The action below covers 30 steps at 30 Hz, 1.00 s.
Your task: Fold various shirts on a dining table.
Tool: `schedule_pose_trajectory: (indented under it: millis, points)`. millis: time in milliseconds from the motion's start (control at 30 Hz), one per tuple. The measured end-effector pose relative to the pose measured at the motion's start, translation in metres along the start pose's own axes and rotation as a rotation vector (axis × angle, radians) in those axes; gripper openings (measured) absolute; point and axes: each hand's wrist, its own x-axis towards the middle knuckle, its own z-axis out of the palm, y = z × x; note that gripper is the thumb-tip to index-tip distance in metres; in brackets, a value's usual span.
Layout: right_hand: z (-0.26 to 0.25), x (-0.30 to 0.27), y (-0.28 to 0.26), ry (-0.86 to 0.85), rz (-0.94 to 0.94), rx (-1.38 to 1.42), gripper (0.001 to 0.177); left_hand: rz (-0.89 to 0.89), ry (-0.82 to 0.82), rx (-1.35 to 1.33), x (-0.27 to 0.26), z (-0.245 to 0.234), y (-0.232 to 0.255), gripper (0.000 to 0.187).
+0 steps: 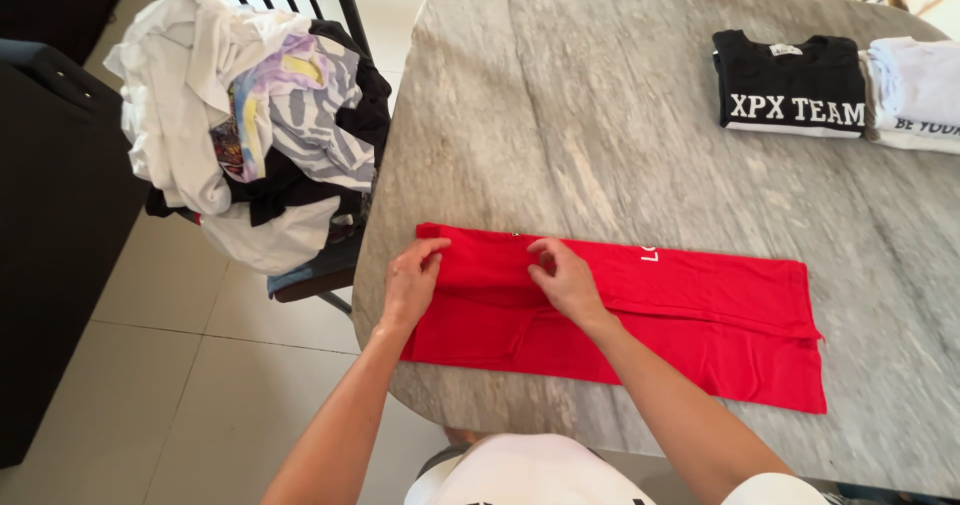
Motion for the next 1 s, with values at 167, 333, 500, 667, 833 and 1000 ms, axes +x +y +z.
schedule_pose_trajectory:
  millis: [167, 333, 500, 667, 833, 1000]
  points:
    - [-0.032, -0.023, 0.013, 0.116, 0.013, -0.11, 0.043, 0.25, 0.117, 0.259, -0.009, 0.01, 0.006, 0.025]
    - [-0.107, -0.067, 0.111, 0.593, -0.173, -0.696, 0.037, 0.491, 0.116, 0.369, -0.02, 0.053, -0.006, 0.027]
    - [-0.182, -0.123, 0.18, 0.511, 0.644, -0.781, 0.067, 0.427, -0.192, 0.775, -0.03, 0.063, 0.011, 0.065]
    - [-0.197, -0.135, 0.195, 0.448, 0.756, -0.67, 0.077, 0.472, -0.165, 0.728, -0.027, 0.066, 0.003, 0.07]
    - [-0.209, -0.159, 0.201, 0.576, 0.737, -0.615, 0.1, 0.445, -0.165, 0.718, -0.03, 0.068, 0.002, 0.072]
    - [-0.232, -0.157, 0.171, 0.467, 0.995, -0.525, 0.1, 0.504, -0.379, 0.711, -0.038, 0.077, 0.028, 0.096]
